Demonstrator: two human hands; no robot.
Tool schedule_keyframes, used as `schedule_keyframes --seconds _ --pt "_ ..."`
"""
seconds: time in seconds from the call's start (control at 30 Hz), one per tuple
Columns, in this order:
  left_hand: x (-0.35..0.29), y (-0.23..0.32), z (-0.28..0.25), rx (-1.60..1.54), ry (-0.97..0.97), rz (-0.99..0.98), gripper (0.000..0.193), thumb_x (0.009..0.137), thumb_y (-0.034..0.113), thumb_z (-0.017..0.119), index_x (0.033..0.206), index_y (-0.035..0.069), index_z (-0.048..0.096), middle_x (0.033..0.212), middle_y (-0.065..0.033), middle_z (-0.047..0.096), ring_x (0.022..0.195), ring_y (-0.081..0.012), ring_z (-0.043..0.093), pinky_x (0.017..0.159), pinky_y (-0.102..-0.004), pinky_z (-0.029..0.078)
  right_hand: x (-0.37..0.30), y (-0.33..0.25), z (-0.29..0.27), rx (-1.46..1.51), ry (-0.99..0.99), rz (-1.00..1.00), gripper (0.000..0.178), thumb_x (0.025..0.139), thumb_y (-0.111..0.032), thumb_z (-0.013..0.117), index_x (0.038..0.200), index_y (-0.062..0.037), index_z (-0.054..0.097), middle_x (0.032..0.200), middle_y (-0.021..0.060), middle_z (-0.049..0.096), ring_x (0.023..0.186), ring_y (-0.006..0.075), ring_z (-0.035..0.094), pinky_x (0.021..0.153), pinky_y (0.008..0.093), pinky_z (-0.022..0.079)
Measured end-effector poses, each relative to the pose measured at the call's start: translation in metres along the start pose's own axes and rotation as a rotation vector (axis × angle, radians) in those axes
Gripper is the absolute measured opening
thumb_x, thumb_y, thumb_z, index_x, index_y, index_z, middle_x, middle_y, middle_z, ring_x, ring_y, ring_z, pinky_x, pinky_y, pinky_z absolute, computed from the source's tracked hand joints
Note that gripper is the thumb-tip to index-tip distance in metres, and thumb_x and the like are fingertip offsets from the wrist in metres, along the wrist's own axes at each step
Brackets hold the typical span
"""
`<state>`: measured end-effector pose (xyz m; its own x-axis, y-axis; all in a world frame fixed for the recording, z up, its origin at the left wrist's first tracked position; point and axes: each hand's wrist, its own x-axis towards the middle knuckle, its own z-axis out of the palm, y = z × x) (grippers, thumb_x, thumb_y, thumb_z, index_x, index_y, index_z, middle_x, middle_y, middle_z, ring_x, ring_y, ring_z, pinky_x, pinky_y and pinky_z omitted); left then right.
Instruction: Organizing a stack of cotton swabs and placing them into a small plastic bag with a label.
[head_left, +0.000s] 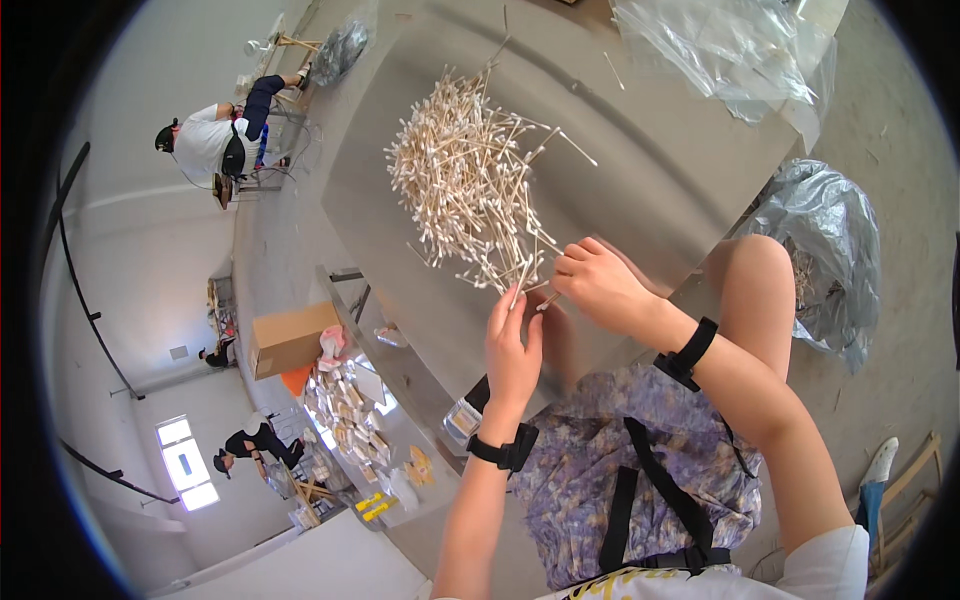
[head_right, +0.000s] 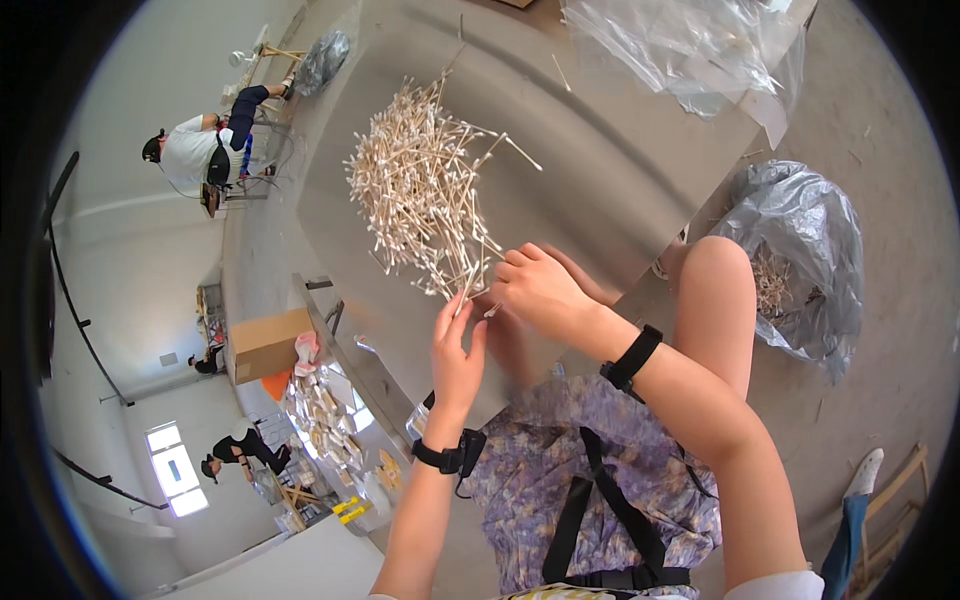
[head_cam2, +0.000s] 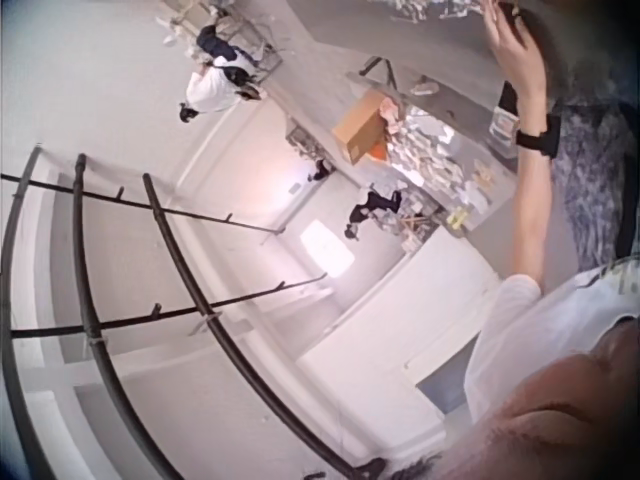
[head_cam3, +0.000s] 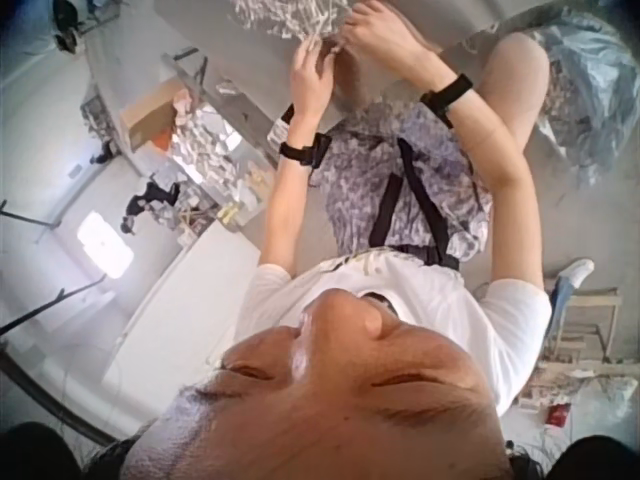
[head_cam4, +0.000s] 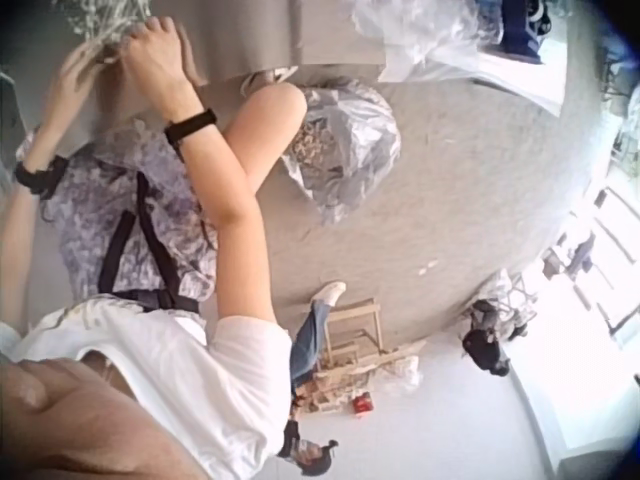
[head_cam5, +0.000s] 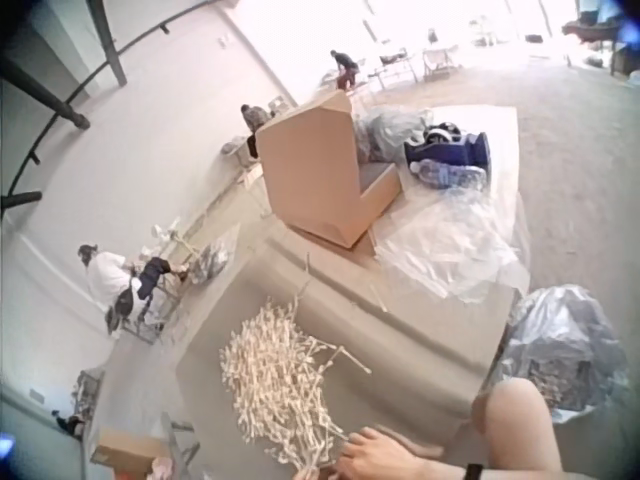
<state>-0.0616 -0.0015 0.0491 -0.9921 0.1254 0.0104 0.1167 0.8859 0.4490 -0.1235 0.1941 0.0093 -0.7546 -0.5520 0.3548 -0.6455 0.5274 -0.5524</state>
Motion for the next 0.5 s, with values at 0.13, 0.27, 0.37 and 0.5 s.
schedule_keyframes --seconds 0.13,0.27,0.37,0.5 --pt "-0.019 -0.007 -0.013 -0.014 -0.011 -0.007 0.030 0.095 0.014 0.064 0.120 -0.002 0.066 0.139 -0.0147 0.057 0.128 -0.0302 0.054 0.107 -0.0395 0.042 0.000 -0.007 0.008 0.004 -0.011 0.009 0.012 0.072 -0.008 0.065 0.083 -0.0103 0.066 0.087 0.0005 0.058 0.093 0.0192 0.055 0.088 0.0326 0.043" --pt "-0.020 -0.012 -0.014 -0.098 0.085 -0.118 0.026 0.093 0.015 0.067 0.115 0.001 0.067 0.132 -0.0133 0.059 0.123 -0.0293 0.056 0.102 -0.0395 0.044 -0.002 -0.003 0.015 0.009 0.033 0.006 0.007 0.073 -0.010 0.065 0.080 -0.0101 0.065 0.087 0.0004 0.059 0.094 0.0187 0.057 0.088 0.0325 0.043" --pt "-0.015 -0.025 -0.015 -0.097 0.173 -0.197 0.030 0.091 0.016 0.070 0.117 0.003 0.063 0.128 -0.0122 0.059 0.120 -0.0285 0.056 0.098 -0.0392 0.045 0.002 -0.004 0.013 0.019 0.059 0.004 0.004 0.074 -0.011 0.064 0.077 -0.0095 0.063 0.086 0.0009 0.059 0.094 0.0191 0.058 0.087 0.0325 0.044" --pt "-0.001 -0.033 -0.009 -0.172 0.124 -0.326 0.045 0.089 0.019 0.073 0.128 0.004 0.055 0.130 -0.0126 0.057 0.122 -0.0275 0.055 0.098 -0.0400 0.045 0.004 -0.002 0.011 0.025 0.020 0.022 0.007 0.073 -0.008 0.064 0.080 -0.0082 0.062 0.086 0.0023 0.060 0.094 0.0206 0.058 0.087 0.0330 0.044"
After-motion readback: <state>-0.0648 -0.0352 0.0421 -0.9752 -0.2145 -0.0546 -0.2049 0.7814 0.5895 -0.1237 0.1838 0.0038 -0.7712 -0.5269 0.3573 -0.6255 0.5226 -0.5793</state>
